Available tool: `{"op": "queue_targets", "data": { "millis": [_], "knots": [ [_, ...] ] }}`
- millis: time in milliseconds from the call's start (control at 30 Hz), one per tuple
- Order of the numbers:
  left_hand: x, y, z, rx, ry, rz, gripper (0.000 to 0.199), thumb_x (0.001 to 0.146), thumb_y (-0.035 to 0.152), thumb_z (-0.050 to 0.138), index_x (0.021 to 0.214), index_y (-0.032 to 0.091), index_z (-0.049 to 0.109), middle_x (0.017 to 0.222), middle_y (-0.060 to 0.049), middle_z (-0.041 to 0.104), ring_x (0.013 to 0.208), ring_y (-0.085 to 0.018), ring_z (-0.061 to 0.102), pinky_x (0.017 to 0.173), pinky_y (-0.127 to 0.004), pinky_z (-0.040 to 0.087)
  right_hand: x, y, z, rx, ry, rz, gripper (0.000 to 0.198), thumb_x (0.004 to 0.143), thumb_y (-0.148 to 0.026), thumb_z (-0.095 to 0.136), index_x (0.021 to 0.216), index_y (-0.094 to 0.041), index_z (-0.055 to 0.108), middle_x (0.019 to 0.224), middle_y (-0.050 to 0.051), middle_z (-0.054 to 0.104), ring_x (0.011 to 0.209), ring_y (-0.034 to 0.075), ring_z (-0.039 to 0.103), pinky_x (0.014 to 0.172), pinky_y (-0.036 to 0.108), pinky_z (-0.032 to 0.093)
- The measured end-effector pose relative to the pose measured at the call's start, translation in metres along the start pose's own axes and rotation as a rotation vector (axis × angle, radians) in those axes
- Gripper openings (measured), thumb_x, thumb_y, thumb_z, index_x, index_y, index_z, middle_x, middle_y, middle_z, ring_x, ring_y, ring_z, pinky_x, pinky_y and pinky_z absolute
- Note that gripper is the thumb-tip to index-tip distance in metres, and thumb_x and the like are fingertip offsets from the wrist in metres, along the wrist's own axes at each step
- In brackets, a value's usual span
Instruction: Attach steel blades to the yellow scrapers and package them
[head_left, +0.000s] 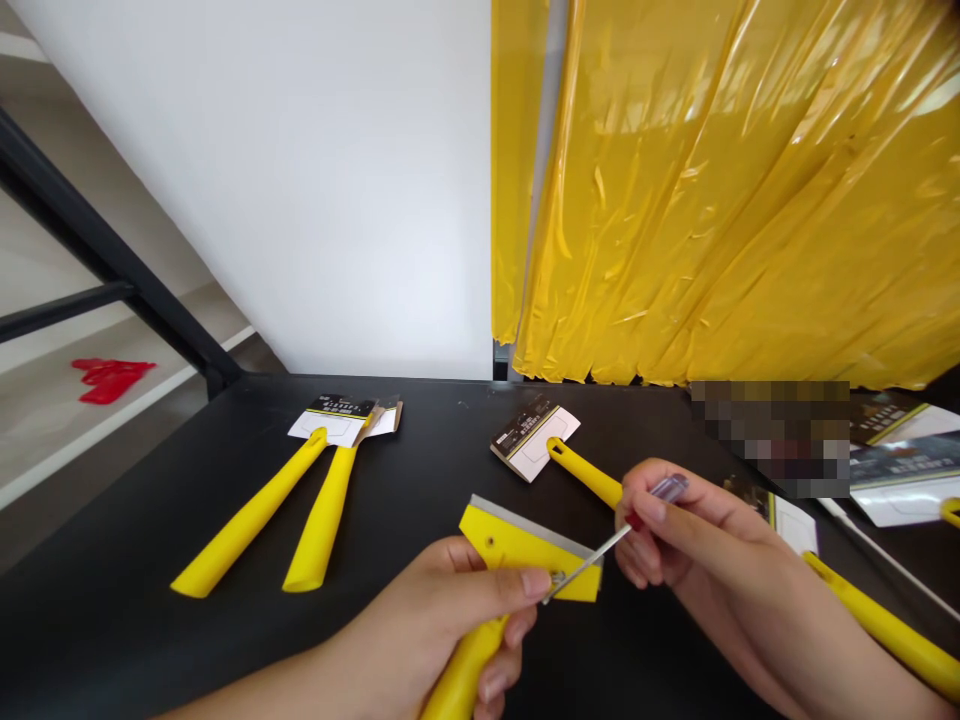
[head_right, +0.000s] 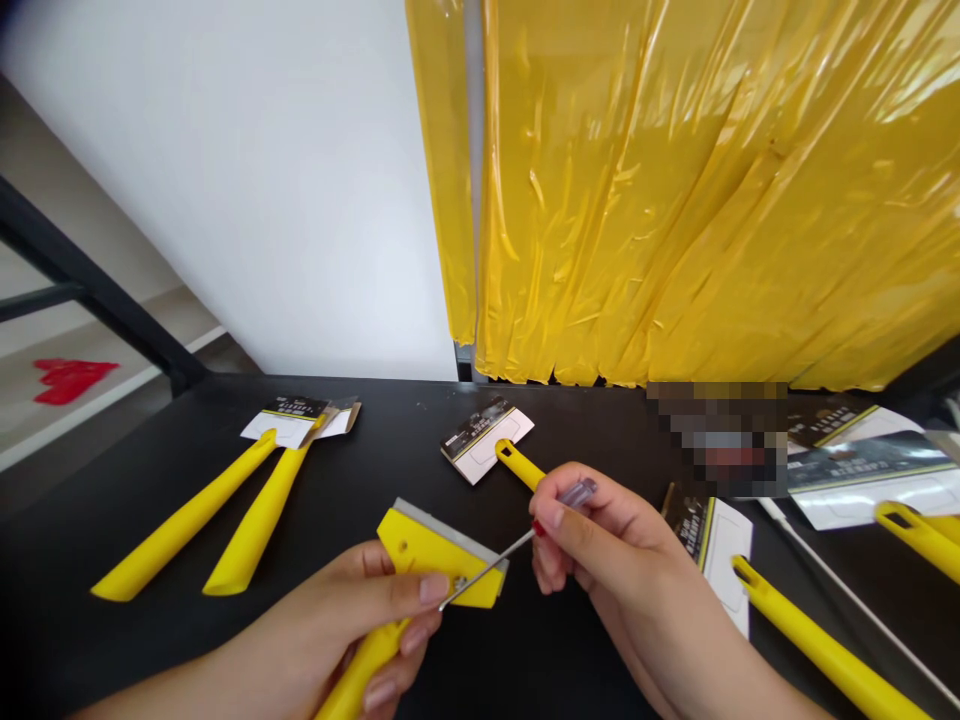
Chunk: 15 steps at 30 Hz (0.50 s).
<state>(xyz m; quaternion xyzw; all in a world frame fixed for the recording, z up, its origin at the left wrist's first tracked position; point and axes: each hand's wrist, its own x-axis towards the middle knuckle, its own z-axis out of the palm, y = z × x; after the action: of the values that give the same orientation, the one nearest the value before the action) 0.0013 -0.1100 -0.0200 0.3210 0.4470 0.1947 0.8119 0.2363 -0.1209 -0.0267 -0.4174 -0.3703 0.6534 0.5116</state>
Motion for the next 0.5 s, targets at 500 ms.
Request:
{"op": "queue_targets", "data": {
  "millis": [500],
  "knots": [
    [0.0000, -0.0046, -0.0008, -0.042, 0.013, 0.051, 0.039, 0.082, 0.043, 0.077, 0.062, 0.020, 0.054, 0.049, 0.007, 0.043, 0.037, -0.005, 0.034, 0.039, -0.018, 0.032, 0.0024, 0.0053, 0.0026, 0.159, -0.045, 0.118, 0.021, 0.099, -0.041, 0.070, 0.090, -0.022, 0.069, 0.073, 0.000, 0.058, 0.070, 0.015, 0.049, 0.069, 0.028, 0.044]
  ]
}}
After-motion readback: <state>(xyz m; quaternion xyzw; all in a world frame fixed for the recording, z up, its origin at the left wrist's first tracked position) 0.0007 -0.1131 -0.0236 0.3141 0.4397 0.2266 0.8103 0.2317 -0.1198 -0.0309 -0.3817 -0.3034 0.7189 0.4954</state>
